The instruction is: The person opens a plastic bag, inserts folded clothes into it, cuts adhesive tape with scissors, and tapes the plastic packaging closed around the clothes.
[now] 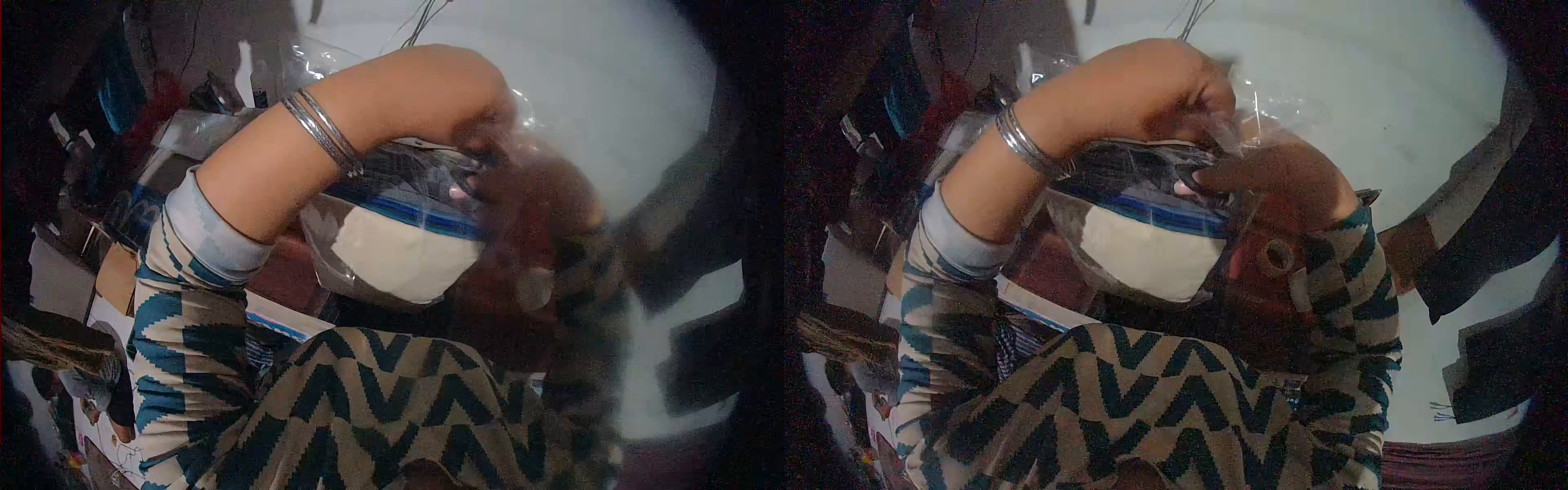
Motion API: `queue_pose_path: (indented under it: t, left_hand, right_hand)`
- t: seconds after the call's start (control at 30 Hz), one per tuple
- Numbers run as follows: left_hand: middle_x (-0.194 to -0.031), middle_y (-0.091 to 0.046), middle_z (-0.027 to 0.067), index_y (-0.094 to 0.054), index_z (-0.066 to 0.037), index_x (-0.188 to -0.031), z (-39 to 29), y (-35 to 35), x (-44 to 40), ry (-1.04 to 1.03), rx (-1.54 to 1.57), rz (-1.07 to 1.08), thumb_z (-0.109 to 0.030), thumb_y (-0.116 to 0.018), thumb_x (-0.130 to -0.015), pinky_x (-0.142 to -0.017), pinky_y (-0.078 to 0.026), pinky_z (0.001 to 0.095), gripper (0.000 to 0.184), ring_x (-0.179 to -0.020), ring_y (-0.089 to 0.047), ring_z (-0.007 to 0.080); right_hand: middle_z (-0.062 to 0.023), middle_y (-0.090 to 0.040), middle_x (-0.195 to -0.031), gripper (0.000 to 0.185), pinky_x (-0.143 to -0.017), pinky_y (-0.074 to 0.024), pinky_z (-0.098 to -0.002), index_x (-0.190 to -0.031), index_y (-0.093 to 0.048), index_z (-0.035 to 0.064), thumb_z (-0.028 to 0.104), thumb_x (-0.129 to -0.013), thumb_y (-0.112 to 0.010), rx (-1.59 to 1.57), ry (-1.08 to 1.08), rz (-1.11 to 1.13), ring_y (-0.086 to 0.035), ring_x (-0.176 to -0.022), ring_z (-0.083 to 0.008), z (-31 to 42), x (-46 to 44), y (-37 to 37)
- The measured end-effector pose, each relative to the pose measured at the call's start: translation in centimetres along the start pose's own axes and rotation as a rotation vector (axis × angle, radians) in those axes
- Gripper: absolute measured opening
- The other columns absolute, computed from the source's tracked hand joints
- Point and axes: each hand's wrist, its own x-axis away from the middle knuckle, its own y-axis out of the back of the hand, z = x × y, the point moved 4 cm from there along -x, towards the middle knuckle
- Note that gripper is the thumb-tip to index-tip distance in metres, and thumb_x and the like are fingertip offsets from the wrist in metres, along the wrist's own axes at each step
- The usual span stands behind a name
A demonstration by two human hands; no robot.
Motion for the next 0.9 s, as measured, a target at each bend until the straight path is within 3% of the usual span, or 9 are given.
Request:
queue_pose_path:
  t: [0.17,0.27,0.33,0.47,0.57,0.67,0.9]
  left_hand:
    - [-0.074,-0.061,0.0154,-0.064,-0.007,-0.084,0.5,0.1,0.1,0.038,0.037,-0.011,-0.016,-0.067,-0.072,-0.061,-0.045,0.0413,0.015,-0.072,-0.059,0.0357]
    - [-0.076,-0.062,0.0153,-0.065,-0.007,-0.084,0.2,-0.3,-0.7,-0.062,-0.011,-0.042,-0.019,-0.066,-0.074,-0.061,-0.045,0.0404,0.015,-0.071,-0.059,0.0349]
    - [-0.075,-0.062,0.0147,-0.064,-0.006,-0.082,-0.4,0.1,-1.4,-0.183,0.041,-0.178,-0.021,-0.064,-0.076,-0.062,-0.046,0.0393,0.016,-0.07,-0.059,0.035]
    - [-0.072,-0.06,0.0142,-0.063,-0.007,-0.078,-0.8,0.3,-1.8,-0.037,0.1,-0.146,-0.024,-0.063,-0.074,-0.062,-0.047,0.0385,0.018,-0.069,-0.058,0.035]
    - [-0.072,-0.06,0.0135,-0.062,-0.008,-0.076,-2.4,-0.2,-1.2,-0.209,0.024,-0.098,-0.024,-0.064,-0.071,-0.062,-0.047,0.038,0.018,-0.069,-0.058,0.0344]
    - [-0.073,-0.061,0.012,-0.059,-0.009,-0.074,-2.8,-1.1,-0.9,-0.03,-0.099,-0.384,-0.023,-0.065,-0.067,-0.062,-0.05,0.0375,0.017,-0.069,-0.059,0.0337]
    - [-0.074,-0.063,0.0116,-0.061,-0.009,-0.075,-5.1,-1.1,-0.4,0.065,-0.043,-0.327,-0.022,-0.064,-0.071,-0.062,-0.051,0.0375,0.014,-0.067,-0.062,0.029]
  right_hand:
    - [-0.0085,-0.064,-0.097,0.039,-0.078,-0.048,-0.0312,-0.108,-0.06,-0.0021,0.02,-0.077,-0.071,0.252,0.203,-0.053,-0.06,-0.086,-0.017,0.2,-2.0,-1.0]
    - [-0.0082,-0.064,-0.096,0.039,-0.077,-0.048,-0.0311,-0.107,-0.06,-0.0014,0.02,-0.077,-0.071,0.417,0.28,-0.065,-0.06,-0.086,-0.0168,0.2,-3.1,-0.8]
    - [-0.0081,-0.064,-0.096,0.039,-0.077,-0.048,-0.0311,-0.107,-0.059,-0.0009,0.021,-0.077,-0.071,0.494,0.311,-0.069,-0.06,-0.086,-0.0167,-0.1,-3.7,-0.6]
    - [-0.0077,-0.063,-0.095,0.038,-0.076,-0.048,-0.0309,-0.107,-0.059,0.0,0.021,-0.077,-0.071,0.584,0.345,-0.075,-0.06,-0.086,-0.0164,-0.5,-5.0,-0.5]
    - [-0.0075,-0.063,-0.095,0.038,-0.075,-0.0481,-0.0308,-0.107,-0.059,0.0007,0.022,-0.077,-0.071,0.622,0.357,-0.063,-0.059,-0.085,-0.0162,-0.7,-5.7,-0.6]
    - [-0.0072,-0.062,-0.094,0.038,-0.075,-0.0481,-0.0307,-0.107,-0.059,0.0014,0.022,-0.078,-0.071,0.657,0.366,-0.06,-0.059,-0.085,-0.016,-0.8,-6.3,-0.7]
    - [-0.0067,-0.061,-0.093,0.037,-0.073,-0.0482,-0.0305,-0.107,-0.059,0.003,0.024,-0.078,-0.071,0.711,0.38,-0.04,-0.059,-0.085,-0.0156,-1.1,-7.4,-1.0]
